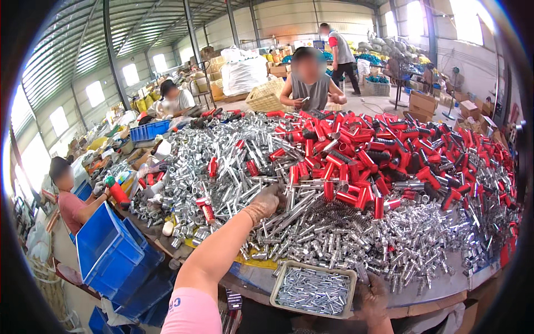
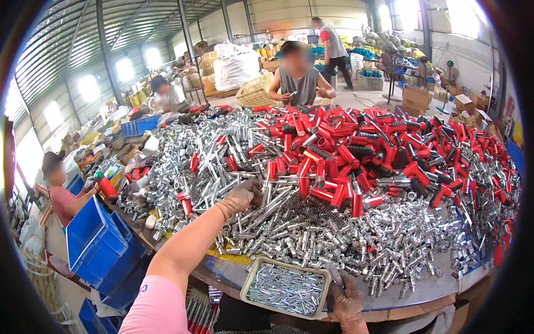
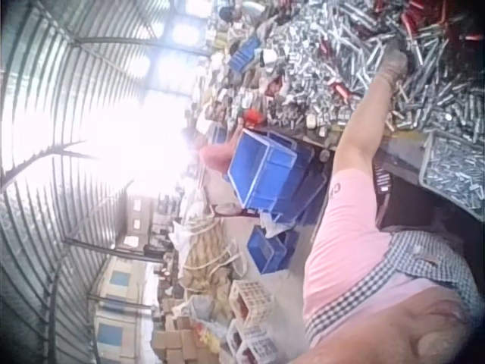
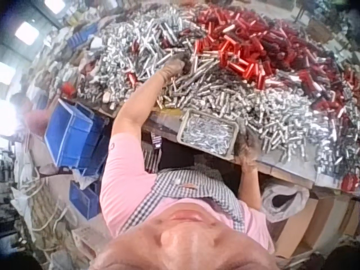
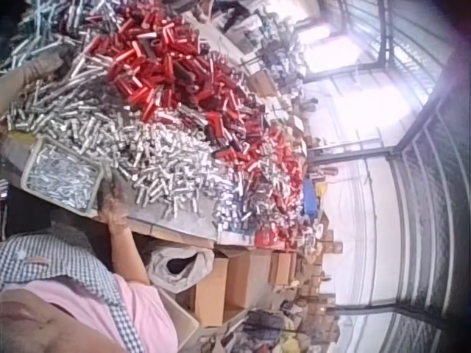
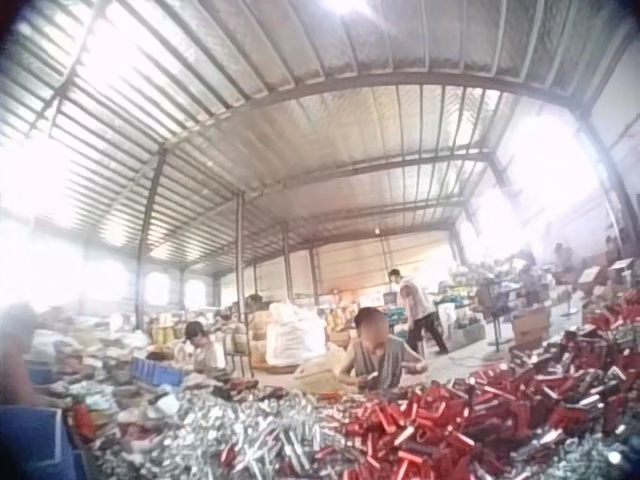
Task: The person assembles tool handles by fitting metal cylinders into red casings by hand, inserting small metal pins, and placing the assembled tools into a basket.
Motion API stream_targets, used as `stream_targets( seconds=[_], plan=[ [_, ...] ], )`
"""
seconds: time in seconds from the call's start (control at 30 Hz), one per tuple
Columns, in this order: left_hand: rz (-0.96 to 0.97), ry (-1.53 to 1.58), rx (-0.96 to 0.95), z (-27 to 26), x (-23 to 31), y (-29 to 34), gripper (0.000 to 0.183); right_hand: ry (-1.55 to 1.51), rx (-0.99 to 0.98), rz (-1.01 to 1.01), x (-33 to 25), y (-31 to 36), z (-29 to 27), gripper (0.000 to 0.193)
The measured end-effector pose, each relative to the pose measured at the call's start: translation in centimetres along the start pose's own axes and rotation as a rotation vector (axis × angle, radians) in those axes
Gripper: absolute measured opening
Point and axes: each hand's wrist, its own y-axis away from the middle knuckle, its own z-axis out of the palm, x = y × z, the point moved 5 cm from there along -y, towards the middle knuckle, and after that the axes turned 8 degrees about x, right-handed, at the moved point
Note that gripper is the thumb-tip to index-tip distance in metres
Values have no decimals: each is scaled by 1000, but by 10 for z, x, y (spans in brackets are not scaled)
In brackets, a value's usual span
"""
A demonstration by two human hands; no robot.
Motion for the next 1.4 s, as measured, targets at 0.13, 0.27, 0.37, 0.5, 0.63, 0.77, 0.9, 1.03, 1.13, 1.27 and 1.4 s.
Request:
stream_targets(
  seconds=[0.13, 0.27, 0.37, 0.5, 0.63, 0.77, 0.9, 1.03, 1.13, 1.27, 1.4],
  plan=[
    [121, -853, 249, 8, 51, 16, 31, -84, 27, 63, 10, 2, -4, 34],
    [52, -972, 206, 5, 32, -5, 32, 15, 33, 50, 8, 1, -5, 33],
    [100, -913, 262, 13, 24, -16, 35, -46, 54, 68, 4, 1, 1, 31],
    [89, -1050, 182, 13, 28, -24, 41, 90, -60, -9, -1, 1, 3, 33],
    [56, -1030, 183, 17, 29, -27, 44, 103, 87, -118, 6, -2, 0, 26],
    [-9, -1006, 158, 17, 33, -16, 47, 170, -8, -85, 11, -3, -1, 27],
    [49, -996, 168, 20, 33, -17, 42, 111, -144, 293, 57, 4, 0, 43],
    [62, -1048, 169, 21, 29, -19, 40, 20, -61, 202, 62, 4, 0, 38],
    [40, -1061, 154, 20, 31, -17, 40, -84, -42, 300, 33, 4, 6, 37],
    [92, -993, 205, 17, 26, -18, 41, 21, 3, 45, -6, 0, 14, 34],
    [87, -1005, 197, 15, 23, -19, 41, -46, -3, 1, -23, -1, 15, 31]
  ],
)
